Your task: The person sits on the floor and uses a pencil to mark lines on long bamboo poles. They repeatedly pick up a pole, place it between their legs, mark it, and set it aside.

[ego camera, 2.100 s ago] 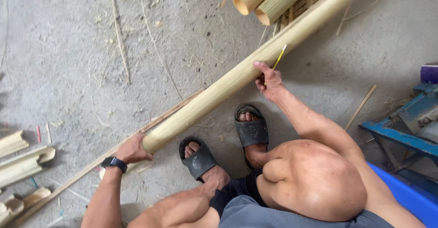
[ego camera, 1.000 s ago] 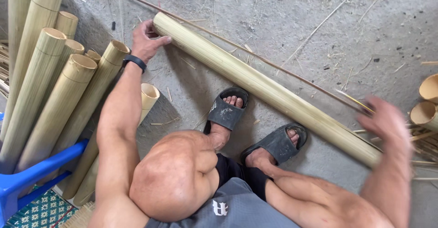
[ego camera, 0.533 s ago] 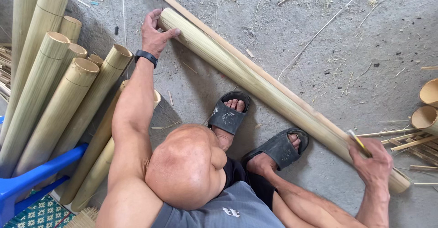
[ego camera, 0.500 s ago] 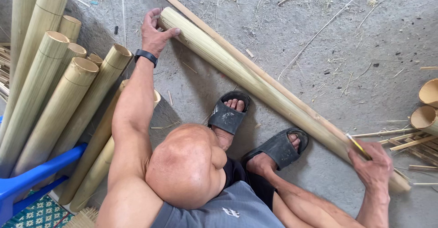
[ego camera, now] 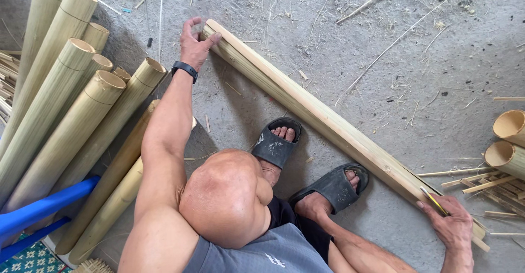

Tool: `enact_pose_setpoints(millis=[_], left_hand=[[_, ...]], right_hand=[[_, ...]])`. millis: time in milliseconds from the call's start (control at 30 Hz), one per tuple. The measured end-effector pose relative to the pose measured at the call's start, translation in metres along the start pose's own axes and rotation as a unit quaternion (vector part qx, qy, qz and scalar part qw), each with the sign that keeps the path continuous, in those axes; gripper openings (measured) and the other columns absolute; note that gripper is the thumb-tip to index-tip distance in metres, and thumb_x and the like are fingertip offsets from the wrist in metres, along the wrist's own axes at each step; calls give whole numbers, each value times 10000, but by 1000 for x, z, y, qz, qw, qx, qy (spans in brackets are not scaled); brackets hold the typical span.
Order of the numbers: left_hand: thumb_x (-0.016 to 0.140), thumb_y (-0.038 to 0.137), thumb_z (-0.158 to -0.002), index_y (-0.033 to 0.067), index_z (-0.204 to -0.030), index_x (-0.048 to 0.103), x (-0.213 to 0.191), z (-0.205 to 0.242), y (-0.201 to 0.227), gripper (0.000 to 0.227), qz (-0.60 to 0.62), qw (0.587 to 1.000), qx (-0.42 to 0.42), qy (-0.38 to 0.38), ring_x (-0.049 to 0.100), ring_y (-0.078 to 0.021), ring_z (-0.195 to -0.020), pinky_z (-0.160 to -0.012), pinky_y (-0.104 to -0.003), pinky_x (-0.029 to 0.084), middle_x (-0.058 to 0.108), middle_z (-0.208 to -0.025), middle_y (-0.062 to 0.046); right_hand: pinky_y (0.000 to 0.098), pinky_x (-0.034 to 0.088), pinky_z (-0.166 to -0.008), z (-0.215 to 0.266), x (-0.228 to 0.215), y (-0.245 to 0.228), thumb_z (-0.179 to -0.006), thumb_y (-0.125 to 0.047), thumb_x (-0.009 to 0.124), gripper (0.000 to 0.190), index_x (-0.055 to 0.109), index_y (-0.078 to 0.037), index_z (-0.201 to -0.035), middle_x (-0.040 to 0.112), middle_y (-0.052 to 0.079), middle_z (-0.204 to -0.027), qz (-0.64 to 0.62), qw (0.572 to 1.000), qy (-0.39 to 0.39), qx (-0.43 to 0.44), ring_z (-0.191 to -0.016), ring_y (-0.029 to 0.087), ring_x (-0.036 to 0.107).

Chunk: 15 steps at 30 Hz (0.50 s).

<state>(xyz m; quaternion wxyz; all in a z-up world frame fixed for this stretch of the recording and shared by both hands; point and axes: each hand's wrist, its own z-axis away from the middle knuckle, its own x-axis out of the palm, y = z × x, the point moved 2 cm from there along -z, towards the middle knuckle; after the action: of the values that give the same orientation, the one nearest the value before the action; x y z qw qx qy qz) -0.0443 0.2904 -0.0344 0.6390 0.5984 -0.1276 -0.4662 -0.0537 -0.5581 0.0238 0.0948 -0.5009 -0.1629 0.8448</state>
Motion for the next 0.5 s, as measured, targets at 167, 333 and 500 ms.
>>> enact_pose_setpoints(millis=[167,333,500], left_hand=[[882,172,-823,53,-1268,625,-1,-8,-1,527,0,999,-32,-3,698,-156,-928,-827,-308,574,751,-1042,-110],[877,124,-730,35,-1146,695,5,-13,5,462,-30,996,-69,54,711,-169,-916,-836,-307,586,752,-1020,-96],[887,134,-681,43,-1089,706,10,-17,10,455,-61,991,-83,83,714,-171,-883,-816,-299,584,743,-984,-85]], right_hand=[[357,548,-960,-7,7,5,-820,-315,873,370,785,-126,-1125,738,61,-1129,-33,999,22,14,-1027,203,699],[349,542,-950,-7,17,-3,-846,-370,850,320,796,-166,-1086,720,22,-1105,17,997,70,-31,-1107,192,658],[386,546,-942,-4,27,-3,-944,-409,817,278,794,-242,-1165,683,7,-1098,50,993,107,-28,-1107,200,612]])
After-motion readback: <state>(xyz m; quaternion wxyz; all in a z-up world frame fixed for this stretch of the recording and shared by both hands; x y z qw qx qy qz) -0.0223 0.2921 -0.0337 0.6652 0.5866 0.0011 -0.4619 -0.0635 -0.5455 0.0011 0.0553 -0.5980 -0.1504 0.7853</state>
